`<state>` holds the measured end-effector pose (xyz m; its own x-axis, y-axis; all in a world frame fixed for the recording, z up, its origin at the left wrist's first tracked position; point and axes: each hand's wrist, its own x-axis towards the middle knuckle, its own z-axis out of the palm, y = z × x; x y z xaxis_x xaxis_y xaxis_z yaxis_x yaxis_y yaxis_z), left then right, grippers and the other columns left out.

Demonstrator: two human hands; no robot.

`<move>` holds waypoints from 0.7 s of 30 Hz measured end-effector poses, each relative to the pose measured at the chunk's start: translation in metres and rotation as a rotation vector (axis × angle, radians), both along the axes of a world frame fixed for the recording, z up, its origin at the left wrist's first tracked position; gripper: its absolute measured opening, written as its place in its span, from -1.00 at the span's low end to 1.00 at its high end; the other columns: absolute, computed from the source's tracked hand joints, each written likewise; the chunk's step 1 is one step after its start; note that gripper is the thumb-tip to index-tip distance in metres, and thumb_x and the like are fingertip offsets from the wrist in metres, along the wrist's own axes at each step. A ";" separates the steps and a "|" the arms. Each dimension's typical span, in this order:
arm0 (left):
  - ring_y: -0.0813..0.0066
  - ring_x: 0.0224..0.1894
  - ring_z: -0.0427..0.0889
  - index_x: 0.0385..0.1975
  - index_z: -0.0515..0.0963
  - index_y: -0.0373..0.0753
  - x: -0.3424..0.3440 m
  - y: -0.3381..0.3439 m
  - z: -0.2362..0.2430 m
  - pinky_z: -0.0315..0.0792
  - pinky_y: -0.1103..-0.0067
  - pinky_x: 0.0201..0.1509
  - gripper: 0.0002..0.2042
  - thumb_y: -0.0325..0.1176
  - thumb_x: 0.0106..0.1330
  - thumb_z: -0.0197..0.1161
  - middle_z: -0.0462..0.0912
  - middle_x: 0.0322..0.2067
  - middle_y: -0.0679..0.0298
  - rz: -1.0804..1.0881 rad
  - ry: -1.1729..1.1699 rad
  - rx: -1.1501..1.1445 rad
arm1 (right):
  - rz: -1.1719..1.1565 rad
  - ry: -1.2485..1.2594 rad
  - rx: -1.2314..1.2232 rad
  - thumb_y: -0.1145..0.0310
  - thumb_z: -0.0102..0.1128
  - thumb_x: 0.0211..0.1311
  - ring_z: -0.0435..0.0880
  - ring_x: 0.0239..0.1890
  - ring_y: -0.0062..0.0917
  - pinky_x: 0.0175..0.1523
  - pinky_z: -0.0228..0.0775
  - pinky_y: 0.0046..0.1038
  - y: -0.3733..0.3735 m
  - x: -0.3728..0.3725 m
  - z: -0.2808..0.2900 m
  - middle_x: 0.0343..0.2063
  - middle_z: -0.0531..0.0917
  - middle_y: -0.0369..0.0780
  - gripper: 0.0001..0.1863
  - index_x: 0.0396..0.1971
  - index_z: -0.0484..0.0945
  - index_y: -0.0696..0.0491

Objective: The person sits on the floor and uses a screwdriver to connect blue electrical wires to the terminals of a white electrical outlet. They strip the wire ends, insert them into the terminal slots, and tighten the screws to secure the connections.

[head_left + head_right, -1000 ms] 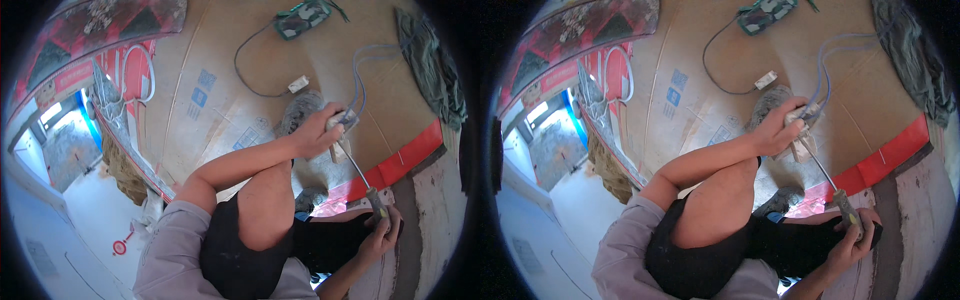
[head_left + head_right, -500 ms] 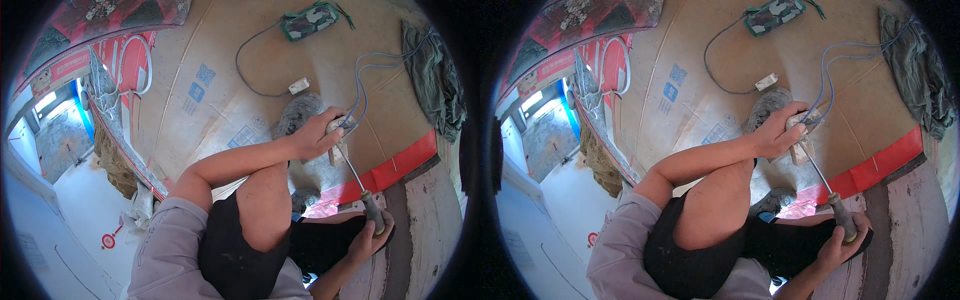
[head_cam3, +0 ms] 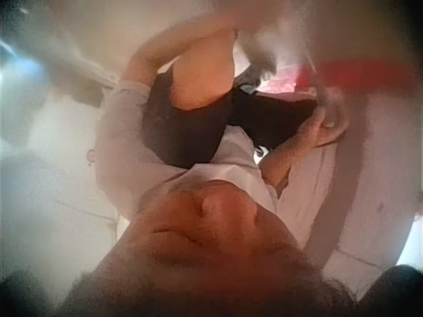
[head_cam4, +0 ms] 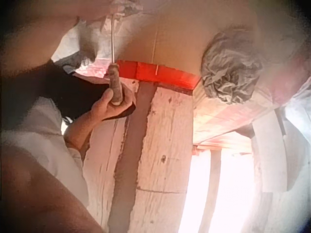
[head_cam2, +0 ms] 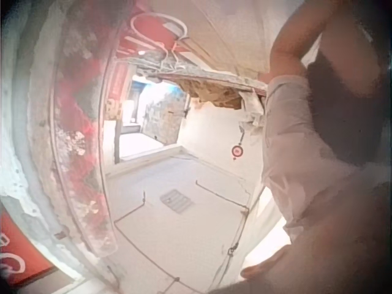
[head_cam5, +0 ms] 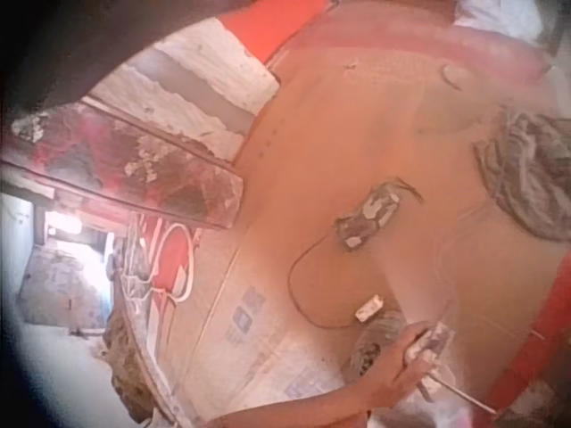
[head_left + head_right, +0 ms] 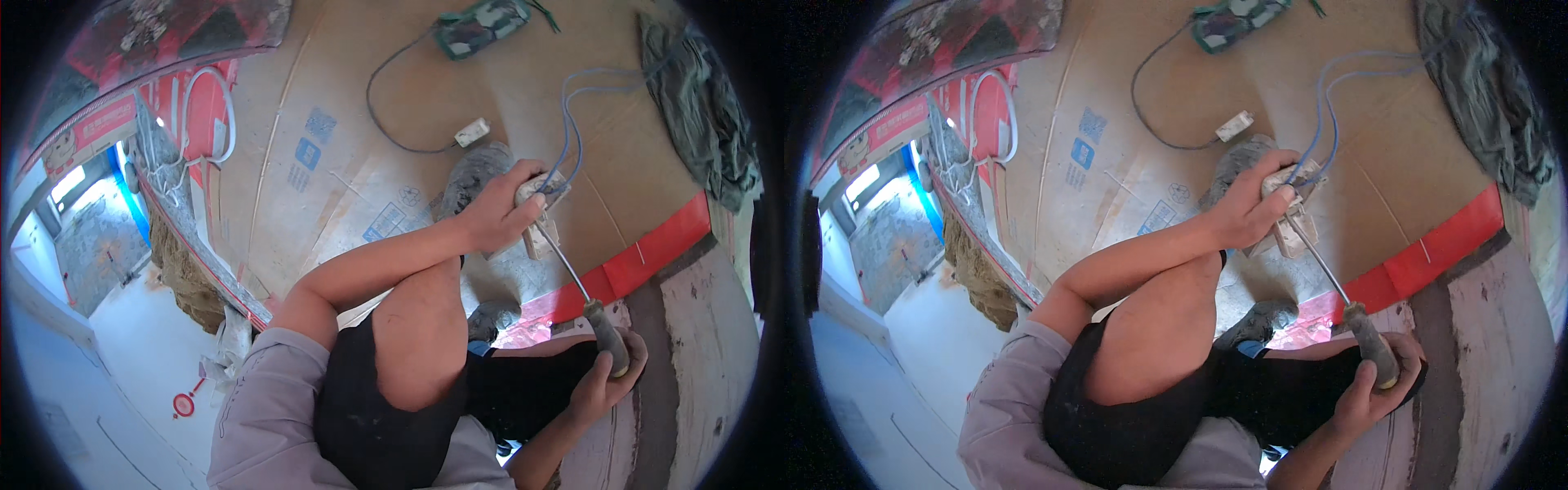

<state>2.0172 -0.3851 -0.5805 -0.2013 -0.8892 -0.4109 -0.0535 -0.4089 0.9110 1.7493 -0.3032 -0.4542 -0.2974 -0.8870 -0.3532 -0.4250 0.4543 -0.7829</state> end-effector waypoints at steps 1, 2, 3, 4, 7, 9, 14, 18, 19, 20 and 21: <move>0.39 -0.02 0.48 0.16 0.34 -0.35 0.002 0.002 -0.002 0.34 0.46 0.13 -0.57 -0.21 0.40 0.02 0.51 -0.06 0.13 0.008 -0.037 -0.031 | 0.018 0.038 0.006 0.14 0.20 0.28 0.48 0.00 -0.41 0.17 0.33 -0.31 0.002 -0.001 0.000 -0.16 0.50 -0.14 -0.53 -0.01 0.42 0.21; 0.40 -0.01 0.47 0.16 0.35 -0.35 0.003 0.004 -0.003 0.32 0.47 0.15 -0.57 -0.21 0.40 0.02 0.50 -0.06 0.14 0.014 -0.073 -0.063 | -0.015 -0.041 0.071 0.15 0.20 0.29 0.48 0.03 -0.41 0.19 0.32 -0.32 0.005 -0.005 0.000 -0.11 0.50 -0.13 -0.52 0.03 0.41 0.22; 0.41 0.00 0.46 0.15 0.36 -0.35 0.003 0.004 -0.004 0.31 0.48 0.16 -0.57 -0.20 0.40 0.01 0.50 -0.05 0.15 0.030 -0.042 -0.044 | -0.054 -0.108 0.135 0.17 0.21 0.30 0.48 0.06 -0.41 0.21 0.31 -0.33 0.007 -0.008 0.002 -0.06 0.51 -0.12 -0.50 0.07 0.40 0.23; 0.41 0.01 0.45 0.15 0.37 -0.34 0.004 0.003 -0.004 0.29 0.48 0.17 -0.57 -0.19 0.40 0.00 0.49 -0.05 0.16 0.044 -0.013 -0.024 | -0.057 -0.132 0.112 0.18 0.20 0.31 0.49 0.05 -0.41 0.19 0.32 -0.35 0.008 -0.008 0.003 -0.04 0.51 -0.12 -0.50 0.08 0.40 0.23; 0.43 0.02 0.42 0.14 0.39 -0.34 0.005 0.002 0.000 0.26 0.49 0.19 -0.55 -0.15 0.39 -0.04 0.47 -0.04 0.19 0.065 -0.035 -0.018 | 0.016 -0.130 -0.128 0.23 0.16 0.32 0.56 -0.07 -0.46 0.06 0.40 -0.43 -0.017 0.023 0.010 -0.07 0.54 -0.12 -0.54 0.08 0.41 0.23; 0.44 0.03 0.42 0.13 0.39 -0.34 0.002 0.001 0.002 0.26 0.49 0.19 -0.55 -0.15 0.39 -0.05 0.47 -0.04 0.20 0.069 0.012 -0.026 | 0.025 -0.084 -0.045 0.24 0.16 0.27 0.59 -0.12 -0.46 0.03 0.44 -0.43 -0.012 0.012 0.013 -0.10 0.55 -0.09 -0.52 0.10 0.40 0.22; 0.51 0.01 0.45 0.17 0.32 -0.39 0.001 0.002 -0.002 0.32 0.56 0.15 -0.52 -0.16 0.39 -0.05 0.52 -0.04 0.19 0.092 0.108 0.015 | 0.017 -0.006 -0.047 0.27 0.17 0.20 0.64 -0.15 -0.46 0.01 0.49 -0.43 -0.017 0.019 0.017 -0.23 0.59 -0.12 -0.50 0.10 0.41 0.21; 0.52 0.00 0.46 0.19 0.30 -0.40 0.002 0.002 -0.002 0.33 0.57 0.14 -0.50 -0.15 0.38 -0.05 0.52 -0.03 0.19 0.087 0.081 -0.016 | -0.051 0.039 0.139 0.24 0.20 0.20 0.61 -0.10 -0.42 0.10 0.43 -0.39 -0.008 0.009 0.021 -0.20 0.57 -0.12 -0.48 0.09 0.39 0.20; 0.52 0.00 0.46 0.19 0.31 -0.40 0.002 0.002 -0.001 0.33 0.57 0.14 -0.50 -0.15 0.38 -0.05 0.52 -0.03 0.19 0.097 0.088 -0.008 | -0.016 -0.002 0.070 0.24 0.22 0.19 0.60 -0.08 -0.41 0.11 0.41 -0.38 -0.006 0.008 0.019 -0.19 0.57 -0.11 -0.48 0.09 0.39 0.20; 0.52 0.00 0.46 0.19 0.31 -0.40 0.002 0.002 -0.002 0.33 0.57 0.14 -0.50 -0.15 0.39 -0.05 0.52 -0.03 0.19 0.105 0.087 -0.008 | 0.016 -0.045 -0.001 0.23 0.23 0.18 0.60 -0.06 -0.40 0.13 0.40 -0.38 -0.013 0.015 0.018 -0.17 0.56 -0.11 -0.47 0.09 0.39 0.19; 0.52 0.01 0.46 0.19 0.30 -0.40 0.003 0.003 -0.003 0.33 0.57 0.14 -0.50 -0.15 0.39 -0.05 0.52 -0.03 0.19 0.113 0.087 -0.008 | 0.048 -0.088 -0.072 0.23 0.24 0.18 0.59 -0.05 -0.39 0.15 0.38 -0.37 -0.017 0.018 0.017 -0.16 0.56 -0.11 -0.46 0.09 0.38 0.19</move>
